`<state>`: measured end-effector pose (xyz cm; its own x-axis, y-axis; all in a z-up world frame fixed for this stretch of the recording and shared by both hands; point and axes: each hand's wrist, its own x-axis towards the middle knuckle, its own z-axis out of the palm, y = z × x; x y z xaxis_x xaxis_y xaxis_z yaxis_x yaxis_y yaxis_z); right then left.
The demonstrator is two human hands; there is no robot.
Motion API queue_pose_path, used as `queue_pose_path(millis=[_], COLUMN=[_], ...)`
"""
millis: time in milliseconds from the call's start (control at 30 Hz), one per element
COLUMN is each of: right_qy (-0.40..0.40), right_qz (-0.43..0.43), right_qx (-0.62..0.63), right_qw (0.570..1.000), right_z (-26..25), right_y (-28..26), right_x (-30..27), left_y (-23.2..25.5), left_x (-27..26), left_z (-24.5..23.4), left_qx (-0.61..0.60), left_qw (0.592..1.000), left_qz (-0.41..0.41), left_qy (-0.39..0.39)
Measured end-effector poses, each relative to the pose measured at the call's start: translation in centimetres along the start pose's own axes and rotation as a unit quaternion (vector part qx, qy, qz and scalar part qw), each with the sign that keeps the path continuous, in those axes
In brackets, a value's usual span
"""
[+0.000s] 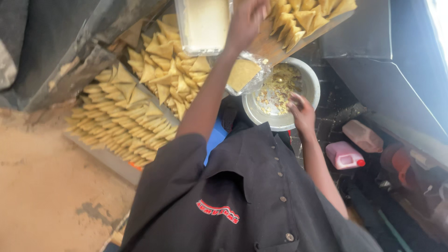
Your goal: The person repeatedly folds triangular pastry wrappers, scoops a mixed filling from a bowl, and seals each samosa by hand. Completed samosas are placed in rows on a tray beside the workstation.
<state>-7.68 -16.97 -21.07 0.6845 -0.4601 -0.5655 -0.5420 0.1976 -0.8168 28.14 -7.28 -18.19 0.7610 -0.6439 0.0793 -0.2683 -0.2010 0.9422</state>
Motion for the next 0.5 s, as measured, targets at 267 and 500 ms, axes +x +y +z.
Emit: queue_pose_path(millis=[267,500], right_qy=[-0.141,-0.013], right_qz=[-0.253,-0.434], right_qx=[-0.264,-0.332], right_qw=[0.92,0.837], right_z=[8.2,12.3], right_y=[0.5,2.9], right_x=[11.7,13.5], left_y=[3.3,4.7], left_x=[-25.8,-26.3], left_z=[-1.2,1.5], left_qx=[-0.094,0.025], left_qw=[0.933,0.961], left_qz=[-0.295,-0.222], left_qy=[0.181,0.164])
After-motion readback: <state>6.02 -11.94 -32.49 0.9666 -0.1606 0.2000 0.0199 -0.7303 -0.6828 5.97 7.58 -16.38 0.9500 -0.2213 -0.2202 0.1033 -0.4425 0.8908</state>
